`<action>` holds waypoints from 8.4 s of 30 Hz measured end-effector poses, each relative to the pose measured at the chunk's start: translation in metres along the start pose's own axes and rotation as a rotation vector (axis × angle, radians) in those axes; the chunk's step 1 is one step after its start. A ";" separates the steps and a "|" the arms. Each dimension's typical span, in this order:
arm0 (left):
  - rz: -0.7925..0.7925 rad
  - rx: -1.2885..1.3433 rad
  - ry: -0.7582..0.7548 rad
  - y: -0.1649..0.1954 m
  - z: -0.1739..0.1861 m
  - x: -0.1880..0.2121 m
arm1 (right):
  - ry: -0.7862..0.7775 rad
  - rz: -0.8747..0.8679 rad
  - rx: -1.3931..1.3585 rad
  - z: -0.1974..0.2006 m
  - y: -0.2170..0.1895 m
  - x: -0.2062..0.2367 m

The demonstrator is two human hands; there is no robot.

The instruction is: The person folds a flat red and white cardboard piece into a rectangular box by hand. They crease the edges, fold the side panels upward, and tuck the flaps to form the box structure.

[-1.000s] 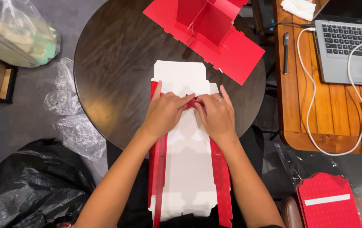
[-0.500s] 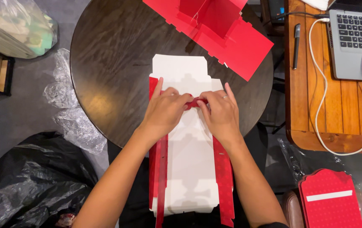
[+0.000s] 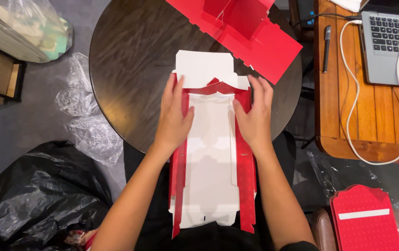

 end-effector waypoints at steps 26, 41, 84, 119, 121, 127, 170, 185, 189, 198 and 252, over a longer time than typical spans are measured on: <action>0.038 0.296 0.145 0.076 0.052 -0.001 | 0.053 0.007 -0.492 0.049 -0.033 0.031; -0.039 0.246 0.245 0.078 0.035 0.089 | 0.291 -0.082 -0.581 0.063 -0.017 0.124; -0.136 0.315 0.190 0.109 0.041 0.073 | 0.308 -0.087 -0.586 0.079 -0.030 0.125; -0.102 0.092 0.233 0.107 0.040 0.065 | 0.348 -0.007 -0.345 0.073 -0.050 0.117; -0.110 0.084 0.217 0.107 0.042 0.062 | 0.345 0.021 -0.328 0.077 -0.051 0.114; -0.151 0.091 0.192 0.108 0.042 0.055 | 0.348 0.045 -0.343 0.083 -0.052 0.110; -0.104 0.223 0.169 0.105 0.033 0.047 | 0.383 0.106 -0.059 0.079 -0.046 0.104; -0.171 0.302 0.112 0.102 0.041 0.034 | 0.307 0.224 -0.267 0.081 -0.044 0.093; -0.088 0.367 0.102 0.099 0.036 0.034 | 0.304 0.169 -0.297 0.080 -0.040 0.089; 0.015 0.419 0.122 0.080 0.025 0.026 | 0.277 0.116 -0.412 0.075 -0.024 0.079; -0.044 0.464 0.078 0.045 0.026 0.019 | 0.171 0.048 -0.552 0.062 -0.047 0.069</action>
Point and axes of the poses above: each hand's wrist, its own x-axis away from the middle knuckle, its own z-axis out of the back of the hand, y = z × x, the point moved 1 cm from there along -x, towards the middle knuckle, and after that the axes turned 6 degrees about -x, right-handed, at the moved point
